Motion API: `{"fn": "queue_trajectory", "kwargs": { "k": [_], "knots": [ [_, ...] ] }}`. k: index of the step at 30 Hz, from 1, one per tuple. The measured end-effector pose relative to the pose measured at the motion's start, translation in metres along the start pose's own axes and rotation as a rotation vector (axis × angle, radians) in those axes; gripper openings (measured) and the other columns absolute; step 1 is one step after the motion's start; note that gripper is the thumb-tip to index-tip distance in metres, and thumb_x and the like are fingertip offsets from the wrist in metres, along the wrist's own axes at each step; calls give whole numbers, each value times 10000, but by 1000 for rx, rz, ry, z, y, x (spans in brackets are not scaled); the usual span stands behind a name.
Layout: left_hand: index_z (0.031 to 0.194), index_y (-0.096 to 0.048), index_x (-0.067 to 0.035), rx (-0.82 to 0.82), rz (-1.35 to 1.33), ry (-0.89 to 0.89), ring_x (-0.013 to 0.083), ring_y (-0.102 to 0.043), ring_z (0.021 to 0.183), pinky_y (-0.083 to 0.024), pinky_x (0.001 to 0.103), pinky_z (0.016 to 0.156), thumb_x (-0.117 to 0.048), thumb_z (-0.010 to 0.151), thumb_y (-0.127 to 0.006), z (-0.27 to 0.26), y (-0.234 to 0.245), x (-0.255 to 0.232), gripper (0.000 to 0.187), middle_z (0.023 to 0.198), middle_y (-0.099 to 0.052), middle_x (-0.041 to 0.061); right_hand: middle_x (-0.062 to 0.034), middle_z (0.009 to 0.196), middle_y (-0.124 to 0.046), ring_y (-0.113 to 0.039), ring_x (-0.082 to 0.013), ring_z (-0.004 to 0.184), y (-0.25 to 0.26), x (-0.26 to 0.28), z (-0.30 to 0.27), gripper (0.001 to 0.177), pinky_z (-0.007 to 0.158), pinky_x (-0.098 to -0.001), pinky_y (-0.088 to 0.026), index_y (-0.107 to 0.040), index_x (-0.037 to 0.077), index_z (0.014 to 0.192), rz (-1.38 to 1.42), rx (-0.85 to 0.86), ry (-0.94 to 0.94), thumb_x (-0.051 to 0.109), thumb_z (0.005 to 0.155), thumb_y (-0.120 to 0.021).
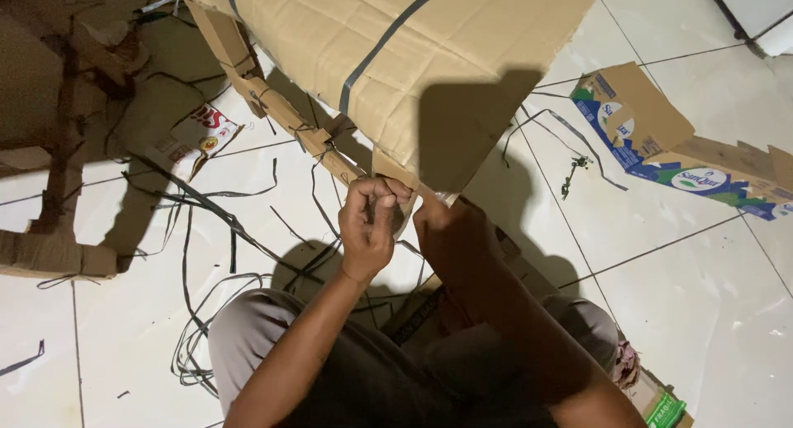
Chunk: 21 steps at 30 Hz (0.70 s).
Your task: Wrapping the legs of a wooden chair with cardboard and securing them with plastic ties
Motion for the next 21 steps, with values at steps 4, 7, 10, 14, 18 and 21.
{"fn": "queue_trajectory", "kwargs": {
  "k": [4, 7, 10, 14, 18, 21],
  "knots": [
    [971, -499, -36, 11, -13, 15, 221, -635, 772, -511, 386, 746, -100, 1069, -481, 3, 0, -2, 118, 856, -685, 135, -149, 443, -505, -603, -332, 440, -34, -36, -7, 307, 411, -422, -438, -588, 95, 586, 223, 248, -599, 283, 816, -662],
    [977, -502, -37, 20, -29, 17, 207, -617, 733, -504, 362, 711, -108, 1071, -483, 6, 0, -5, 120, 838, -677, 128, -104, 585, -622, -622, -238, 484, -51, -59, -18, 247, 443, -365, -461, -661, 48, 743, 505, 294, -756, 282, 822, -651],
    [979, -504, -42, 23, -29, 34, 189, -596, 716, -500, 348, 697, -100, 1070, -485, 8, 0, -3, 110, 829, -676, 122, -73, 780, -688, -590, -172, 579, -56, -65, -28, 114, 466, -245, -399, -642, 34, 982, 1011, 218, -734, 71, 881, -602],
    [988, -484, -50, 31, -5, 60, 172, -552, 692, -480, 346, 669, -105, 1077, -470, 12, 2, -4, 106, 820, -656, 118, -153, 839, -672, -633, -226, 635, -115, -80, -71, 138, 409, -215, -354, -576, 71, 978, 1929, 15, -1316, 25, 860, -629],
    [998, -481, -46, 33, -19, 40, 159, -531, 643, -483, 336, 625, -81, 1076, -463, 12, -1, -8, 87, 820, -654, 134, -31, 724, -629, -461, -102, 514, -71, -70, -29, 280, 474, -255, -395, -658, -38, 1059, 719, 234, -348, -27, 780, -684],
    [1012, -474, -46, 42, -25, 35, 133, -496, 644, -476, 330, 606, -93, 1087, -449, 11, 0, -5, 92, 835, -651, 137, 69, 513, -332, -340, -65, 419, -117, -70, -48, 252, 368, -169, -221, -556, 146, 694, 2046, 316, -1363, 279, 909, -562]
  ]
}}
Point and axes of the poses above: each hand's wrist, its own z-axis towards the middle knuckle, its own y-axis out of the back of the hand, x = y × z, the point moved 5 cm from there along z, towards the middle knuckle
